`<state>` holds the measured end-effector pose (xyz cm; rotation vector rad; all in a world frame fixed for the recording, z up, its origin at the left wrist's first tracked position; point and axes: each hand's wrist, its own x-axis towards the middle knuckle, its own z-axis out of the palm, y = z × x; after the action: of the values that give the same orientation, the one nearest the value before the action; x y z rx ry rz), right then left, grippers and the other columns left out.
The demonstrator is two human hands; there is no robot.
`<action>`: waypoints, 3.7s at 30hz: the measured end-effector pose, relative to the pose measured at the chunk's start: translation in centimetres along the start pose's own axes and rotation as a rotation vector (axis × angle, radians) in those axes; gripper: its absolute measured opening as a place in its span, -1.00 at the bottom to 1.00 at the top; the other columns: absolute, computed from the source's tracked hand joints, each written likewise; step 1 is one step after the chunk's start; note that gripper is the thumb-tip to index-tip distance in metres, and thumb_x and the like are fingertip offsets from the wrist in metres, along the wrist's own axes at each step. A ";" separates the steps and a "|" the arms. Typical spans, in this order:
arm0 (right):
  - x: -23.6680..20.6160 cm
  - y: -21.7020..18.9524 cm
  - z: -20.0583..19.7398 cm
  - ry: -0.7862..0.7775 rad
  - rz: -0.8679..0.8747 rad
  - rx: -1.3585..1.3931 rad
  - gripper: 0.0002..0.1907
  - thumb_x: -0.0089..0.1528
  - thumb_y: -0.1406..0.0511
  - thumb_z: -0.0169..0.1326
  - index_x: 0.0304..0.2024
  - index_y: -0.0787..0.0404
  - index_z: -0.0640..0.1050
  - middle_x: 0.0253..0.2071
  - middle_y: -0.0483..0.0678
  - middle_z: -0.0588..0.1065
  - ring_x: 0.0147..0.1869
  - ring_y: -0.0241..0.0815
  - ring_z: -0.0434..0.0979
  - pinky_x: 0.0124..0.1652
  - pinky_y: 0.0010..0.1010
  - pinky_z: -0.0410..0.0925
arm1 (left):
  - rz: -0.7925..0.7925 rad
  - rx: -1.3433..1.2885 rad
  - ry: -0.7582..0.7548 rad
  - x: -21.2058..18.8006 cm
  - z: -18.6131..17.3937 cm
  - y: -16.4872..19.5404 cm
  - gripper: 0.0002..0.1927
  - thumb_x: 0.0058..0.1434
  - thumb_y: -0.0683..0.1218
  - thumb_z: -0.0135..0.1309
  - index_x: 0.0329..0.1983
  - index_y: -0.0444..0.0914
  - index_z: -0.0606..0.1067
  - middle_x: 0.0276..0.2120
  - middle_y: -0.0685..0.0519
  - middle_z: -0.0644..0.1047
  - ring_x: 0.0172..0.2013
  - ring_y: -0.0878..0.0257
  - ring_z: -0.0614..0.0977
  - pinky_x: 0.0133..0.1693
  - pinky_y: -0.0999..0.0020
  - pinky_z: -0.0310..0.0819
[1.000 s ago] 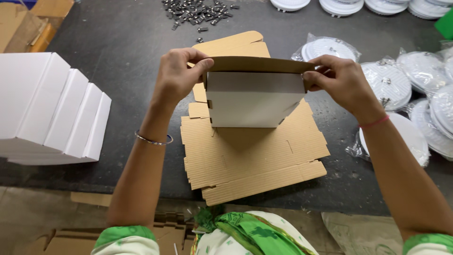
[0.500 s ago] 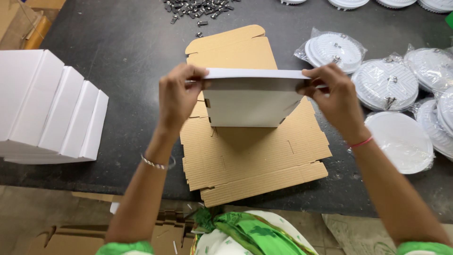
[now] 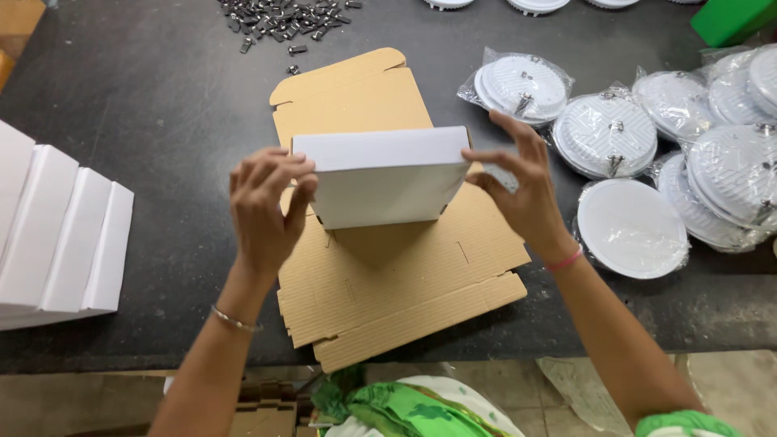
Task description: The person assembles flat cardboard boxes, inserts a plastic-wrapped circular LED module into each, closes the boxes, and stacks them on the table. The process is repeated multiple times with consistent hand motions.
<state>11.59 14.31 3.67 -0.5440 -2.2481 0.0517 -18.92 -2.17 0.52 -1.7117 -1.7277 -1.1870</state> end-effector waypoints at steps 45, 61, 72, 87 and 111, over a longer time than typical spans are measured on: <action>24.0 -27.1 27.4 -0.654 0.153 1.590 -0.02 0.33 0.09 0.22 0.49 -0.19 -0.20 0.31 0.08 0.40 0.04 -0.15 0.60 -0.08 -0.15 0.56 | -0.550 -0.369 0.778 -7.9 -30.4 -11.9 -0.04 0.43 0.29 0.11 0.62 -0.23 -0.07 0.53 -0.23 0.11 0.49 -0.05 0.30 0.33 0.12 0.63; 29.4 -36.7 40.3 -0.882 0.206 1.044 -0.06 0.22 -0.29 -0.22 0.41 0.17 0.10 0.49 0.23 0.04 0.58 0.28 -0.02 0.36 0.31 0.07 | -0.847 0.089 1.178 -7.1 -32.3 -28.3 -0.30 0.30 0.25 -0.01 0.20 -0.43 0.35 0.06 -0.27 0.52 0.01 -0.09 0.64 0.05 0.07 0.52; 28.5 -36.1 42.3 -0.825 0.153 1.033 0.10 0.14 -0.40 -0.30 0.41 0.23 -0.01 0.46 0.34 -0.01 0.57 0.35 -0.02 0.27 0.42 0.14 | -1.038 0.169 1.157 -8.4 -31.3 -31.7 -0.21 0.33 0.38 -0.20 0.29 -0.33 0.39 0.12 -0.27 0.48 0.08 -0.09 0.59 0.13 0.02 0.44; 21.6 -32.5 48.9 -1.096 0.460 1.207 -0.23 0.37 -0.16 -0.43 0.51 0.06 0.00 0.55 0.04 0.02 0.61 0.09 -0.05 0.44 0.10 0.03 | -0.926 -0.325 1.252 -18.1 -24.5 -32.6 -0.39 0.44 0.31 -0.33 0.00 -0.28 0.48 -0.06 0.09 0.56 -0.03 0.24 0.54 0.08 0.32 0.38; 19.7 -36.3 52.3 -0.985 0.474 1.277 -0.33 0.42 -0.08 -0.43 0.49 0.05 0.06 0.49 0.03 0.09 0.58 -0.01 0.04 0.36 0.16 0.22 | -1.048 0.008 1.271 -18.2 -27.6 -36.2 -0.47 0.50 0.20 -0.30 -0.19 -0.30 0.49 -0.30 0.05 0.57 -0.26 0.22 0.56 -0.12 0.28 0.47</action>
<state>-51.08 -3.56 -10.16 -0.2952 -2.2413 2.1889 -58.06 -30.24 -8.75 0.3038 -1.5678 -1.9602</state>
